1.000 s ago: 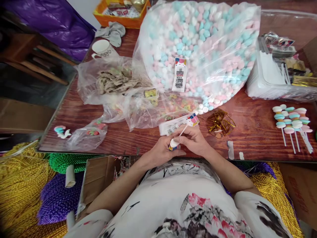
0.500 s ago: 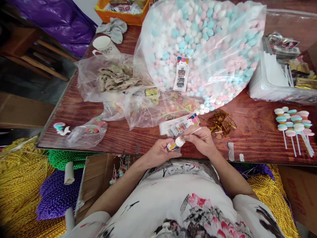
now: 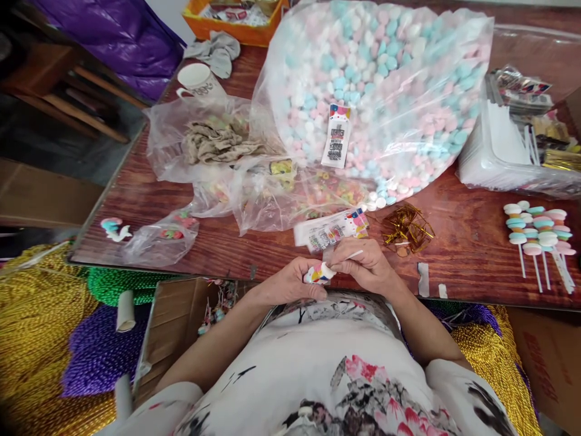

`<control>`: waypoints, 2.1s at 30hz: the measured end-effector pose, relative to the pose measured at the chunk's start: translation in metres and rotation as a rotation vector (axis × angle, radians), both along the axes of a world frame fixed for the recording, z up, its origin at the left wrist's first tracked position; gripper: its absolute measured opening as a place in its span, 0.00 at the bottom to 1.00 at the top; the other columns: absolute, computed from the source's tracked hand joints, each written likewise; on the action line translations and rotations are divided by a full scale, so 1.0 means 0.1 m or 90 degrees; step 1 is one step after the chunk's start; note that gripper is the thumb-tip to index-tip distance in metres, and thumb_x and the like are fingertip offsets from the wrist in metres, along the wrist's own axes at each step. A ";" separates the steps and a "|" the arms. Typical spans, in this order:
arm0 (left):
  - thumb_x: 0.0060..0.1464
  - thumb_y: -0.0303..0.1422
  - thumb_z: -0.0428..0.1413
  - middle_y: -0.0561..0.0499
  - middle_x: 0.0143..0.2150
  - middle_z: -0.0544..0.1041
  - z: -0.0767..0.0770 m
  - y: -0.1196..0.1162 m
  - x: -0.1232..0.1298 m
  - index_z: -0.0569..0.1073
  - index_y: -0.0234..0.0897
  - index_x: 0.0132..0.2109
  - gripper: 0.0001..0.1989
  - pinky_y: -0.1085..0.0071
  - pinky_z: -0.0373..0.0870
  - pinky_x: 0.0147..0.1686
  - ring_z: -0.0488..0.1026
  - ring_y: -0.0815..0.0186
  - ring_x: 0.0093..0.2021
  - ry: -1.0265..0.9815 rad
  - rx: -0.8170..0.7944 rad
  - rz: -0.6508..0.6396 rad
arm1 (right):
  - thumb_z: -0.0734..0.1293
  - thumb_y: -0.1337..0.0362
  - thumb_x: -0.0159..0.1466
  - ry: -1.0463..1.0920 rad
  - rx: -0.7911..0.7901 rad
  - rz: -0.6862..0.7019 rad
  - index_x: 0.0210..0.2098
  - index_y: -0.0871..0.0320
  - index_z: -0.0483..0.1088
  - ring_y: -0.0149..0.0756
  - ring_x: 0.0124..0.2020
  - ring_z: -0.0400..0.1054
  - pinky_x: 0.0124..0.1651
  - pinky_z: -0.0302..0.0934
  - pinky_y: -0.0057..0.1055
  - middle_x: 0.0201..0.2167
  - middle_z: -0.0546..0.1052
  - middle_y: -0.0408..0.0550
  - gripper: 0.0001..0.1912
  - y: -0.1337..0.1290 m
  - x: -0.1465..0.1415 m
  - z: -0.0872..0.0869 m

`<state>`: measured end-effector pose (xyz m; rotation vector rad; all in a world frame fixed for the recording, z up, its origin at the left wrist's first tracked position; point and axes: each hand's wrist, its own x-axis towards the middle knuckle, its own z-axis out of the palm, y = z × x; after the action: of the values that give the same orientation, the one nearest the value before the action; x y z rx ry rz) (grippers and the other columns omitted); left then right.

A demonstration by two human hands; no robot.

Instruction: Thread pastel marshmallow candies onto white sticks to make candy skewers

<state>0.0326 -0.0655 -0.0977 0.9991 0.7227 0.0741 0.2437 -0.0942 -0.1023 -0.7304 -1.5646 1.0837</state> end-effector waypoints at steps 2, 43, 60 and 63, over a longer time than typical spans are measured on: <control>0.39 0.42 0.70 0.62 0.20 0.61 0.02 -0.01 0.03 0.67 0.34 0.30 0.22 0.77 0.51 0.20 0.55 0.77 0.20 -0.012 0.025 0.006 | 0.67 0.70 0.65 -0.011 0.000 -0.003 0.40 0.54 0.77 0.35 0.33 0.73 0.38 0.67 0.36 0.31 0.80 0.47 0.08 -0.01 -0.05 0.01; 0.50 0.40 0.63 0.56 0.27 0.69 -0.08 -0.03 0.03 0.73 0.33 0.33 0.13 0.76 0.60 0.31 0.62 0.71 0.29 0.122 0.459 0.071 | 0.68 0.62 0.63 -0.066 -0.063 -0.314 0.20 0.56 0.65 0.28 0.21 0.59 0.27 0.54 0.29 0.18 0.66 0.39 0.16 -0.07 -0.46 -0.06; 0.44 0.46 0.66 0.62 0.19 0.64 0.04 0.08 -0.13 0.67 0.36 0.34 0.22 0.80 0.51 0.14 0.57 0.76 0.15 0.031 0.023 -0.026 | 0.67 0.64 0.66 -0.010 -0.099 -0.038 0.32 0.56 0.74 0.30 0.27 0.67 0.34 0.61 0.29 0.25 0.75 0.42 0.07 0.02 -0.30 -0.10; 0.46 0.48 0.65 0.60 0.19 0.66 0.05 0.08 -0.10 0.68 0.35 0.37 0.23 0.78 0.50 0.13 0.55 0.77 0.13 0.029 0.018 -0.038 | 0.67 0.64 0.65 0.008 -0.115 -0.022 0.30 0.57 0.73 0.28 0.24 0.66 0.31 0.59 0.27 0.23 0.75 0.41 0.08 0.02 -0.37 -0.10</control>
<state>0.0229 -0.0575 -0.0927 1.0511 0.7349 0.0099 0.2066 -0.0925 -0.1124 -0.8674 -1.4517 1.2117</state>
